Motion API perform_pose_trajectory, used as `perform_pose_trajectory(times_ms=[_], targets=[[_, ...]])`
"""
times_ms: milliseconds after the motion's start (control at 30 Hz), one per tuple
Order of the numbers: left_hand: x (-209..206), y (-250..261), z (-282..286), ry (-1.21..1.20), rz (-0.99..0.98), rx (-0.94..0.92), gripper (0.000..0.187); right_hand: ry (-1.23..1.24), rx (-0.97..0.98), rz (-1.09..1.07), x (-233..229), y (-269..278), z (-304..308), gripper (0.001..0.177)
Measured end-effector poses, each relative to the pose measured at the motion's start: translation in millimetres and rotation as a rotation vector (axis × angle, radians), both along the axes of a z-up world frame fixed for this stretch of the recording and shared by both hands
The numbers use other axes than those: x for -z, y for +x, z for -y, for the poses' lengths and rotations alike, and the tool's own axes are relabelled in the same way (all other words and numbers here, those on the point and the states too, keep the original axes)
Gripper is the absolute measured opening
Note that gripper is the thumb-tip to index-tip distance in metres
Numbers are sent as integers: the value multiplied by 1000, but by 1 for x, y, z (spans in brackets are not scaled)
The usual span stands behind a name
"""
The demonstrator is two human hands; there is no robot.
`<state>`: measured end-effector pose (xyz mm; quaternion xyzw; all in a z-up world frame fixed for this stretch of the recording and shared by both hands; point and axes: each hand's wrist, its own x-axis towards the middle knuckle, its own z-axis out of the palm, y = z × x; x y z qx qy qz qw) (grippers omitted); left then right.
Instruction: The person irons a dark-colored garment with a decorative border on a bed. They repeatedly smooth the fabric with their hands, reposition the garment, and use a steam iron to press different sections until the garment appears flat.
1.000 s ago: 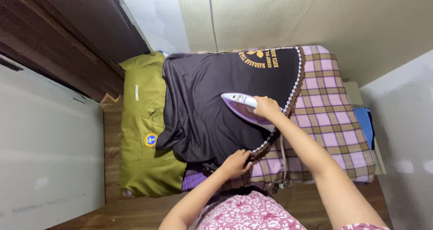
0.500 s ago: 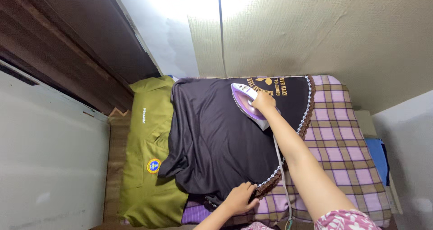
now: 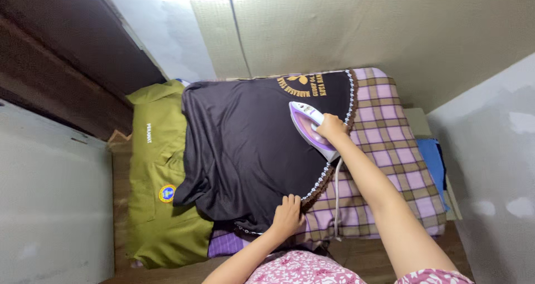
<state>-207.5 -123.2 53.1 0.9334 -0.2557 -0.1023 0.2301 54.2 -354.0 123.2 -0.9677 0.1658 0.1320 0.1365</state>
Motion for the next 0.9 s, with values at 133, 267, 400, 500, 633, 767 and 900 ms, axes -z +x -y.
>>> perform_pose_trajectory(times_ms=[133,267,400,500,633,767,900], targets=[[-3,9,15,14,219,57,68,19,120,27,-1,-31,46,57],[-1,26,42,57,330,84,82,44,211,38,6,-55,88,57],[-4,46,69,198,200,102,81,23,207,122,19,-77,134,61],[8,49,84,319,162,101,77,65,342,98,19,-95,170,56],[41,52,100,280,337,-11,60,-40,386,111,16,-109,210,56],[51,62,105,138,9,-12,26,-252,233,260,15,-119,227,61],[15,84,98,-119,81,-84,18,-591,-128,703,12,-125,210,58]])
